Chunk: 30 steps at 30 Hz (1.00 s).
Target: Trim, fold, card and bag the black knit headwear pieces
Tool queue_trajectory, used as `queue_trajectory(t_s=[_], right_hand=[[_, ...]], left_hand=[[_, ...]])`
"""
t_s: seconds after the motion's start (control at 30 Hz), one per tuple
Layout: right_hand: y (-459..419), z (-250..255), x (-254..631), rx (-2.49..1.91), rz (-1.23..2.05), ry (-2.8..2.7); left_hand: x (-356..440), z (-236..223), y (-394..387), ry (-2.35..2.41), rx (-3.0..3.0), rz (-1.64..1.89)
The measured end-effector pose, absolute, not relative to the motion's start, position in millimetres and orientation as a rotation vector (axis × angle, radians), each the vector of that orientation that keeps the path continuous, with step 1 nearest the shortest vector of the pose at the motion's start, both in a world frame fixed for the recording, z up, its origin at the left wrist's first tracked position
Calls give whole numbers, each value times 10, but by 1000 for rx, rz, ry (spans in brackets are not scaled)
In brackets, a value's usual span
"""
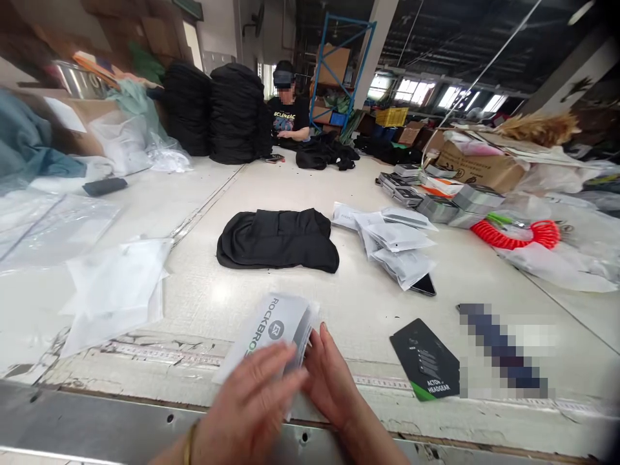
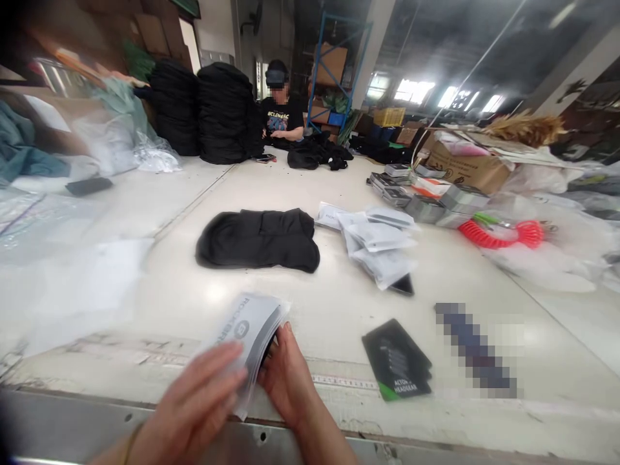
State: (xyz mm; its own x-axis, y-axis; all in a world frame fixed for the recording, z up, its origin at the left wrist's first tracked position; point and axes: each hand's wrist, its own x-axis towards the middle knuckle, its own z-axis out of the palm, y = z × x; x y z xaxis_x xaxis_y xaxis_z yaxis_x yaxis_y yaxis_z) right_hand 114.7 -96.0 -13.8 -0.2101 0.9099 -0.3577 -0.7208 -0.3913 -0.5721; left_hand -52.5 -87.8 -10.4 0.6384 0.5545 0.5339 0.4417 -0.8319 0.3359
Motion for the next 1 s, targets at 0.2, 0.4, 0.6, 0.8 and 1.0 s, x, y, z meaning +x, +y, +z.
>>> queue_trajectory(t_s=[0.2,0.4,0.6,0.8,1.0], right_hand=[[-1029,-117,940,-758,1924,-649],[-824,-216,1306,-1535,1673,-890],[-499,-204,1368,-1606,1484,-890],[-276,-294,1063,-1658,1483,-940],[-820,-284,952,-1664,1776,-1038]], left_hand=[[-534,-36,-540,916,2852,385],[-562,-159,-677,993,2828,146],[-385,133,-179,1188,2614,210],[-202,25,261,1189,2556,118],[-417,-180,398,1328,2451,268]])
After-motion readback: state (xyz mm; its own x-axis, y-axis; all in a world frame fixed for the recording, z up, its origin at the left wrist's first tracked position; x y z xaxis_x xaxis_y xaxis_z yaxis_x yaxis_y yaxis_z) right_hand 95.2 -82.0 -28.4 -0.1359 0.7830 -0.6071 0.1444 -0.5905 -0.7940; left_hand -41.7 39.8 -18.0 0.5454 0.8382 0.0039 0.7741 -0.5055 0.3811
